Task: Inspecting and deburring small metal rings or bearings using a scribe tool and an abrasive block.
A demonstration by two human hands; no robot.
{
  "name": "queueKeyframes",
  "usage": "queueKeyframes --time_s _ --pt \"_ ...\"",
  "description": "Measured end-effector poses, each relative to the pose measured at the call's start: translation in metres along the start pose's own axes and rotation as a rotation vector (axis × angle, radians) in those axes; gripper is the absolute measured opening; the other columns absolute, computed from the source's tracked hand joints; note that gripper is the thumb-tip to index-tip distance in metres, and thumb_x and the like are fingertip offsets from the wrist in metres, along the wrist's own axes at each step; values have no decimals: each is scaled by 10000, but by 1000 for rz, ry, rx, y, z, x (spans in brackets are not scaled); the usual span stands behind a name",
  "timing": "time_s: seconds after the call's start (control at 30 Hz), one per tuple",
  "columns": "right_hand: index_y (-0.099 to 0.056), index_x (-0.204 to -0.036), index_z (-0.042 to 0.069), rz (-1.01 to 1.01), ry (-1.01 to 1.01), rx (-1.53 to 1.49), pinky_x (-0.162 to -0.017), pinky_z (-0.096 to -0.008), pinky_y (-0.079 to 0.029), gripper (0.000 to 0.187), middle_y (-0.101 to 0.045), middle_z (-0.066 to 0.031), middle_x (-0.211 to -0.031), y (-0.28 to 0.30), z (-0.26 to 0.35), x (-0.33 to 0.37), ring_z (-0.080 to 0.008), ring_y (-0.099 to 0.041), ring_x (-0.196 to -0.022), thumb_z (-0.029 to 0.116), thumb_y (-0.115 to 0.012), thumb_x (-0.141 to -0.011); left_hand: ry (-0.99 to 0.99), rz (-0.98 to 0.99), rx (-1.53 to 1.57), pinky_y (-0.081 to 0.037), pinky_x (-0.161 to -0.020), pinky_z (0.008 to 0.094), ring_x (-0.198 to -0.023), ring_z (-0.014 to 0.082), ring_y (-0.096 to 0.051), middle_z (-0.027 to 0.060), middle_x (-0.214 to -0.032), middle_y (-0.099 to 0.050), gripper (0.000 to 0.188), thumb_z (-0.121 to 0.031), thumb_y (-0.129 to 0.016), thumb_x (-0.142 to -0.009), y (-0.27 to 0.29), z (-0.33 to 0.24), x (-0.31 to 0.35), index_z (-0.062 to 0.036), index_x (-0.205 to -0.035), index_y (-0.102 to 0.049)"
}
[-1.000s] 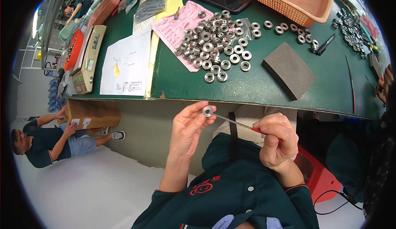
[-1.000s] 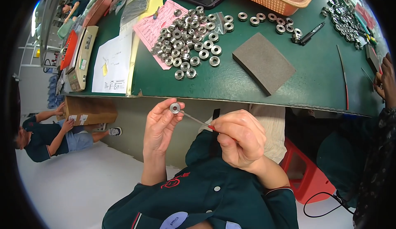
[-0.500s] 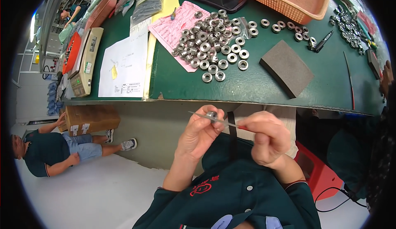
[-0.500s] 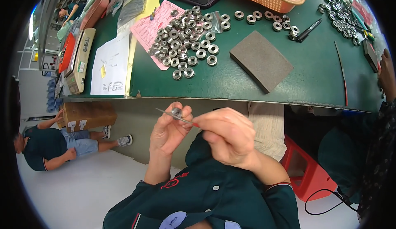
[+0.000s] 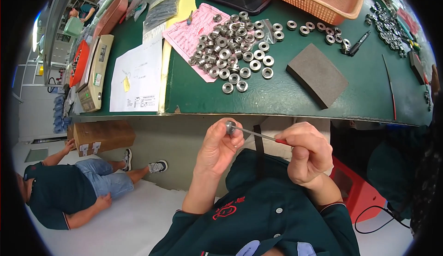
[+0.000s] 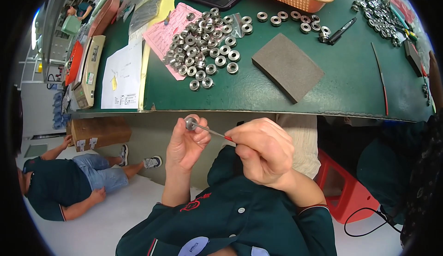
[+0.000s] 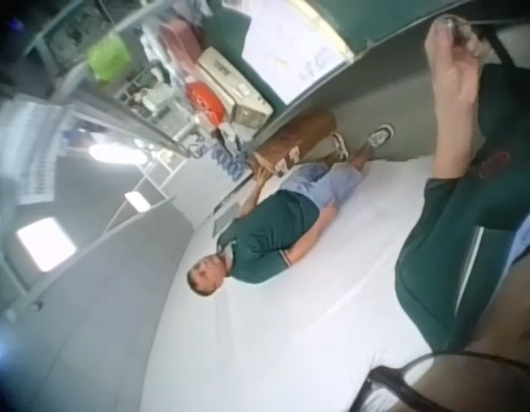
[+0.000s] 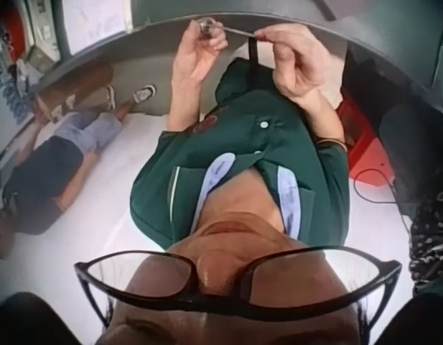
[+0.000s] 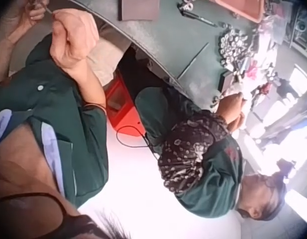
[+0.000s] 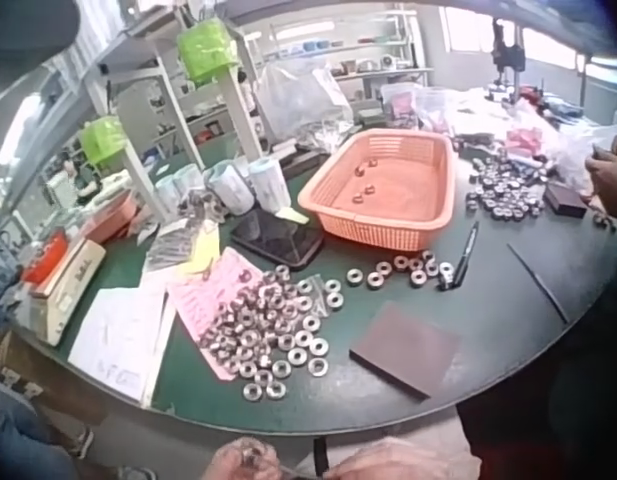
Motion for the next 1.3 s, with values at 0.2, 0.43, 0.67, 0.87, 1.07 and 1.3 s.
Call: queueKeyframes --time_s 0.2,0.43,0.67,0.87,1.07,1.3 --pt "-586 -807 -30 -78 -63 -52 -522 -278 -480 85 -627 -117 -695 -11 -15 2 -220 -598 -567 -60 -600 -729 28 -17 -84 -383 -538 241 -605 111 -470 72 -733 -556 300 -282 -643 -817 -8 7 -1 3 -867 -563" --pt "-588 -810 -28 -98 -90 -41 -526 -287 -488 73 -626 -103 -689 -6 -17 1 -207 -612 -589 -43 -610 -743 77 -31 -17 -392 -544 246 -590 122 -475 63 -739 -561 254 -267 -623 -831 -9 10 -3 -20 -868 -578" --pt "-581 -825 -32 -77 -68 -50 -526 -276 -485 77 -625 -109 -694 -5 -16 -3 -217 -613 -599 -24 -616 -756 46 -32 -101 -397 -570 245 -621 113 -482 57 -766 -557 250 -254 -649 -812 -10 7 -10 -27 -865 -560" --pt "-588 -832 -33 -16 -42 11 -540 -294 -503 81 -636 -124 -738 -8 -9 0 -231 -616 -606 -13 -612 -757 56 6 -87 -411 -610 237 -666 120 -499 67 -809 -559 219 -184 -676 -783 -26 13 -9 -26 -881 -561" --pt "-570 -852 -46 -121 -63 -16 -552 -281 -487 91 -640 -151 -764 15 -4 5 -229 -615 -628 37 -532 -843 3 -17 -93 -370 -622 243 -696 123 -448 46 -778 -464 248 -203 -651 -806 -22 7 -13 -17 -911 -524" --pt "-407 -903 11 -433 -86 -96 -617 -338 -513 285 -542 -174 -749 77 -4 4 -233 -567 -645 264 -296 -974 -11 40 -58 -499 -765 269 -835 162 -584 134 -967 -577 271 -146 -574 -867 -15 -1 -3 16 -1078 -524"
Point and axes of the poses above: each hand's wrist, its own x-axis away from the middle knuckle, its own y-axis out of the back of the hand, z = x × y, the point moved 7 cm from there along -x, towards the middle knuckle
